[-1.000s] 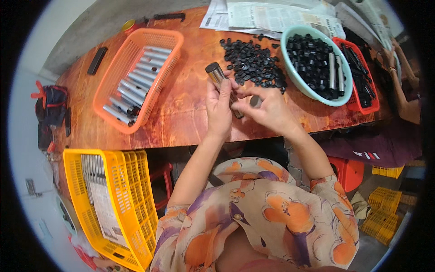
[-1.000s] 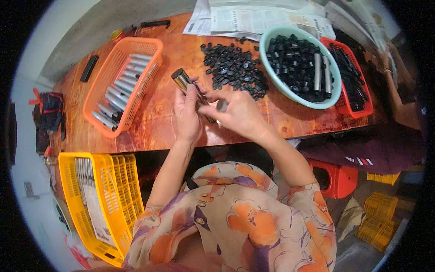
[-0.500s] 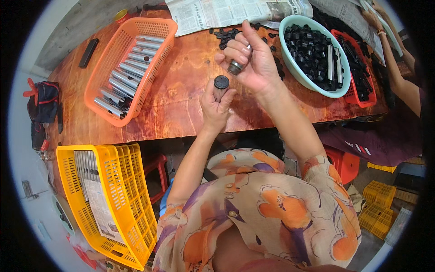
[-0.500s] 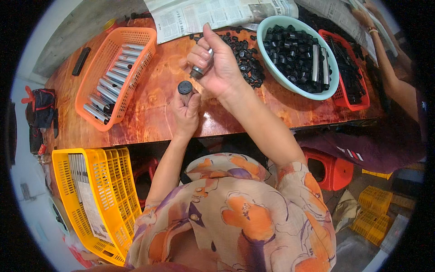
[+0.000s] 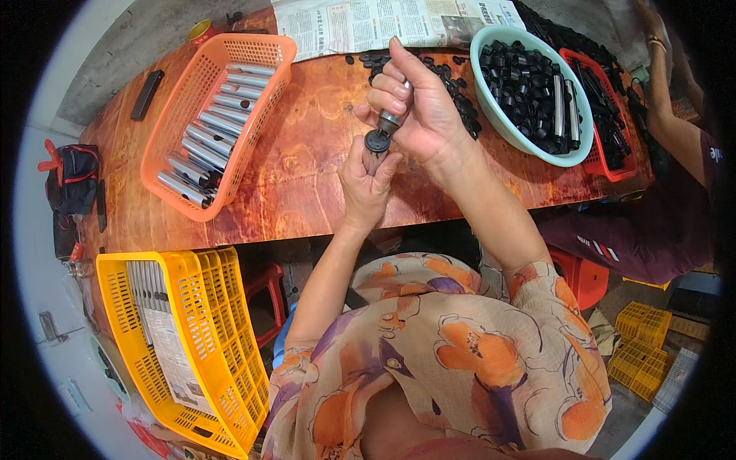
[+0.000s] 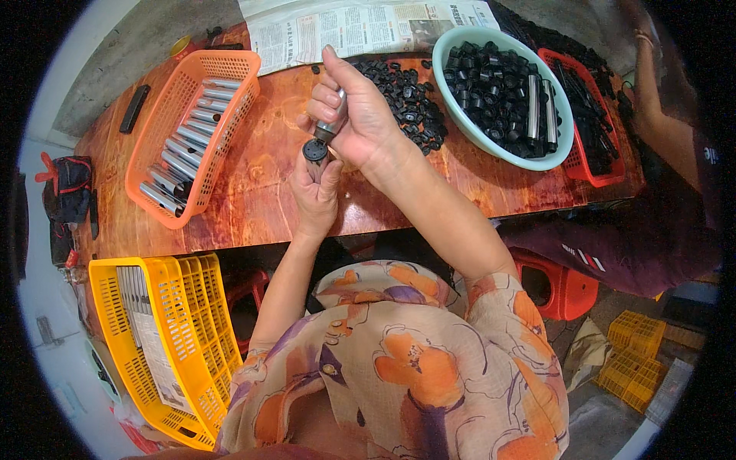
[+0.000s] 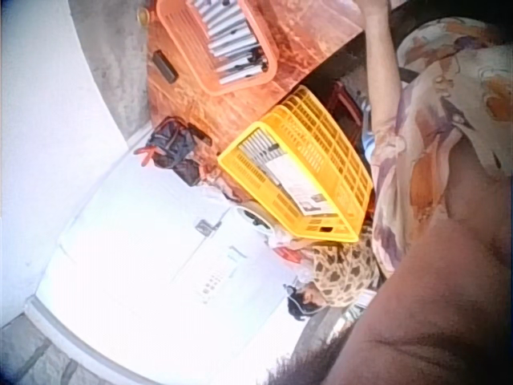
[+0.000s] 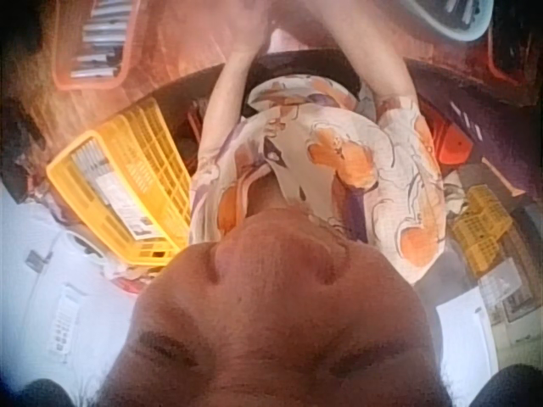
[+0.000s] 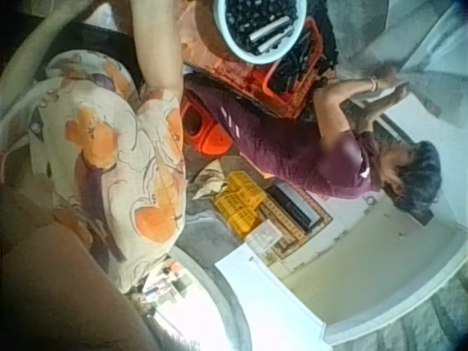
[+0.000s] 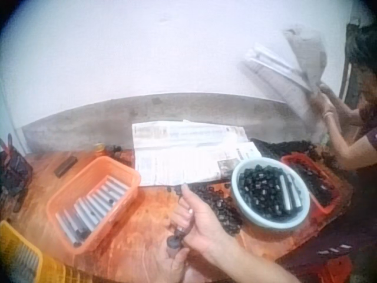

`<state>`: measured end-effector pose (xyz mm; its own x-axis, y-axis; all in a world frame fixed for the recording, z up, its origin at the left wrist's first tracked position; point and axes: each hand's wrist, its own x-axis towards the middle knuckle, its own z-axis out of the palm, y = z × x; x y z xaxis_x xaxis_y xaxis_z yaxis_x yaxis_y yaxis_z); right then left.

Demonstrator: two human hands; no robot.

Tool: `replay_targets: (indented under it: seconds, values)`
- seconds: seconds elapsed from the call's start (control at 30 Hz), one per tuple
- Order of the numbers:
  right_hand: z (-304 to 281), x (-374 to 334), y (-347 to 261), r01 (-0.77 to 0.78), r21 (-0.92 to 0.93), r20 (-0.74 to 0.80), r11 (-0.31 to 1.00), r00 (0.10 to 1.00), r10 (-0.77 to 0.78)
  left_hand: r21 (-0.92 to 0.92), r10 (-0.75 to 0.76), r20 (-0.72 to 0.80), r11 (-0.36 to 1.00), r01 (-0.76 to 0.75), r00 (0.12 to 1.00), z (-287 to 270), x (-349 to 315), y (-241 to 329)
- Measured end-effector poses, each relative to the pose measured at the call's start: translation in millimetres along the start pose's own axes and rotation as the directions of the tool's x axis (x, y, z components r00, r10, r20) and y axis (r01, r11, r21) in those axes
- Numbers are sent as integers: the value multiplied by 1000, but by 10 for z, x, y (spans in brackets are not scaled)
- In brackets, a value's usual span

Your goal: The person repeatedly picks up silver cylindrical marker bodies and black caps, then screws the caps onto the bodies. Completed markers are placed into a yellow basket. The person continues this assembly cycle throughout the clip.

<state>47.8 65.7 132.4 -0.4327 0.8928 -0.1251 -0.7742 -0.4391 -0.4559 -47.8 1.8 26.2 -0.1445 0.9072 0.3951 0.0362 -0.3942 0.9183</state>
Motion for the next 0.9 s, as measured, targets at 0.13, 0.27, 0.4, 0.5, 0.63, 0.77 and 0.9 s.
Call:
replay_targets:
  seconds: [0.13, 0.27, 0.4, 0.5, 0.63, 0.77, 0.9]
  values:
    - [26, -15, -3, 57, -101, 16, 993, 998, -56, 26, 14, -13, 1000, -13, 1000, 26, 22, 67]
    - [34, -28, -7, 139, -212, 67, 967, 990, -128, 30, -9, -10, 999, 9, 1000, 47, 28, 77]
    - [85, -78, 7, 219, -347, 87, 912, 976, -201, 52, -34, -2, 998, 34, 999, 55, 24, 38]
    - [141, -116, 45, 273, -380, 67, 884, 961, -267, 43, -15, -31, 999, 16, 999, 97, 42, 131]
    - [173, -116, 94, 317, -404, 98, 858, 948, -304, 74, 29, -50, 997, -25, 998, 87, 33, 22]
    - [181, -120, 112, 329, -384, 90, 863, 943, -320, 110, 69, -81, 992, -60, 994, 111, 34, 44]
    - [201, -125, 121, 324, -383, 31, 865, 940, -339, 94, 28, -65, 995, -22, 997, 86, 23, 54]
